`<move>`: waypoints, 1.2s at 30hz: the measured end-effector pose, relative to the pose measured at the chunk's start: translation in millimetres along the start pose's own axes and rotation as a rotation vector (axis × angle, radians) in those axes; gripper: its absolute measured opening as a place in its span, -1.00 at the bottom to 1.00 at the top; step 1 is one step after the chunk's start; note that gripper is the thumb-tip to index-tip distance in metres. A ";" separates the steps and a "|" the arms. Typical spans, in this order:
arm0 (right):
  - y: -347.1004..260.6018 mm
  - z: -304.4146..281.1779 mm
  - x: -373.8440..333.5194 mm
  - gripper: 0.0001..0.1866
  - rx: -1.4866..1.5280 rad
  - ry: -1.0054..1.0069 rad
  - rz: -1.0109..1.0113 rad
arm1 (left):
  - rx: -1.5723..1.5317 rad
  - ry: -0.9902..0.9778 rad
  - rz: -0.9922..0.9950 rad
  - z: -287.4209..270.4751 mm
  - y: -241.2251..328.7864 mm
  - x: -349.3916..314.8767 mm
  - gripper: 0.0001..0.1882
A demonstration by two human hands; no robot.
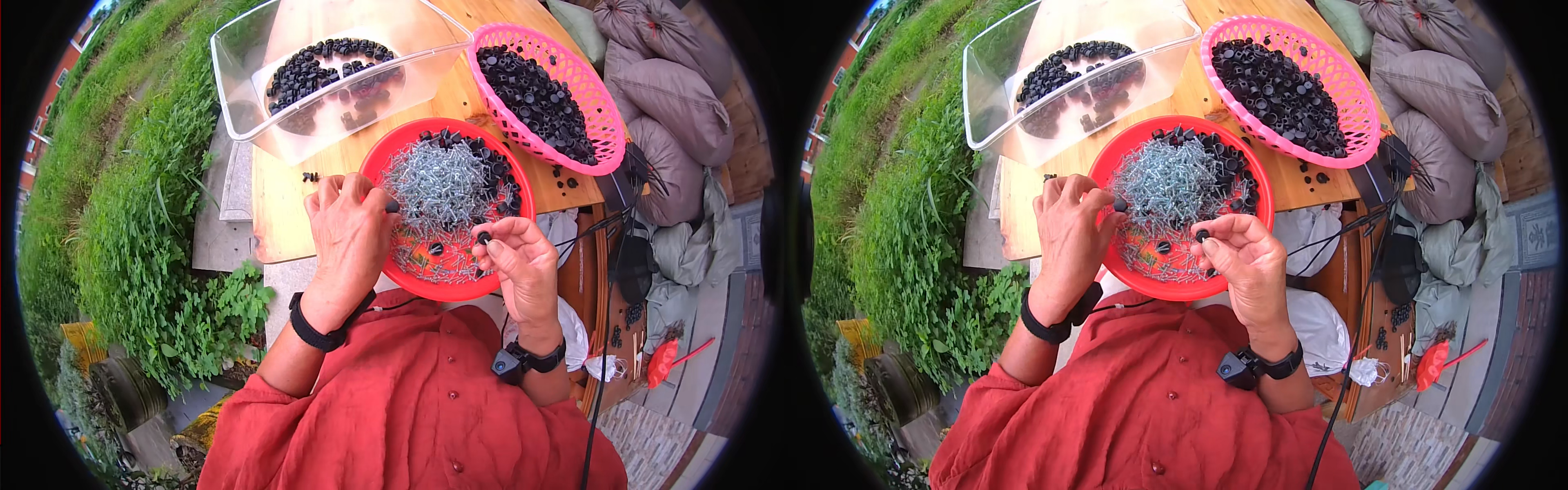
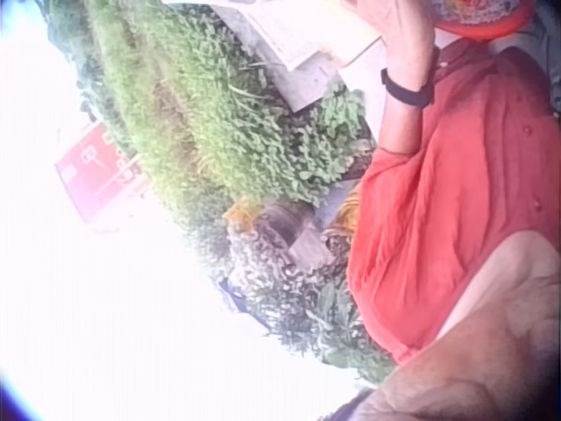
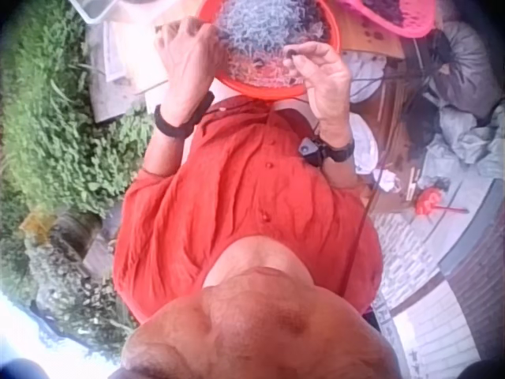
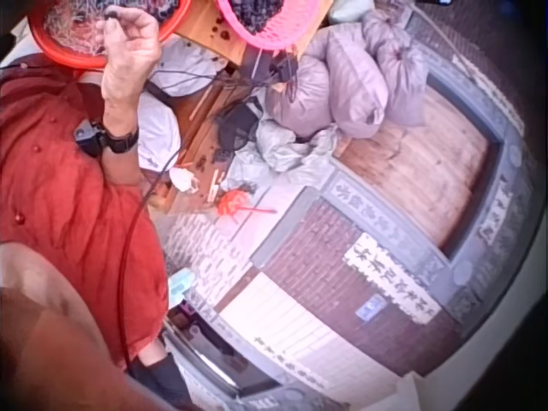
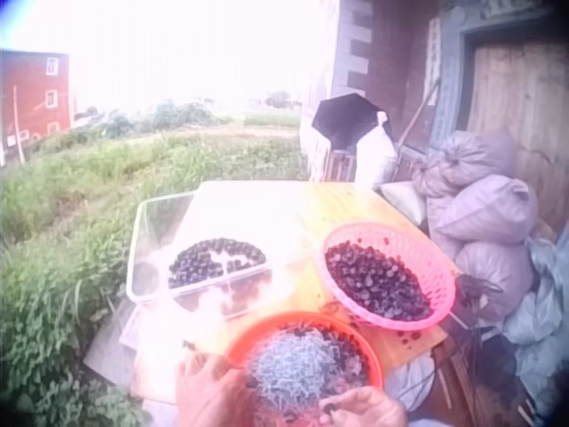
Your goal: Sorting and assembling small black plastic components with metal pins.
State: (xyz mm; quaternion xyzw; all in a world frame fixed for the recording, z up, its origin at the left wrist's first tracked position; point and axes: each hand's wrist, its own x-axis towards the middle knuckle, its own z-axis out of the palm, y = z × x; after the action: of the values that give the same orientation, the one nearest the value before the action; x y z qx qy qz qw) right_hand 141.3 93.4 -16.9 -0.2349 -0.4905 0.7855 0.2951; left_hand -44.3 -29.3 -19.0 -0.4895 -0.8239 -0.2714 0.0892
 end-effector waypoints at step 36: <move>-1.2 4.1 4.4 -0.84 0.080 -0.080 -0.128 | -1.398 -0.410 -0.490 -3.7 19.3 12.6 -0.77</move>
State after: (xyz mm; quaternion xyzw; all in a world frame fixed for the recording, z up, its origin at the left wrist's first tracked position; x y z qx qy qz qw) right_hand 135.8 94.3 -14.5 -0.1595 -0.4841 0.7928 0.3341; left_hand -34.7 -14.5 -3.8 -0.2758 -0.5457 -0.6451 -0.4583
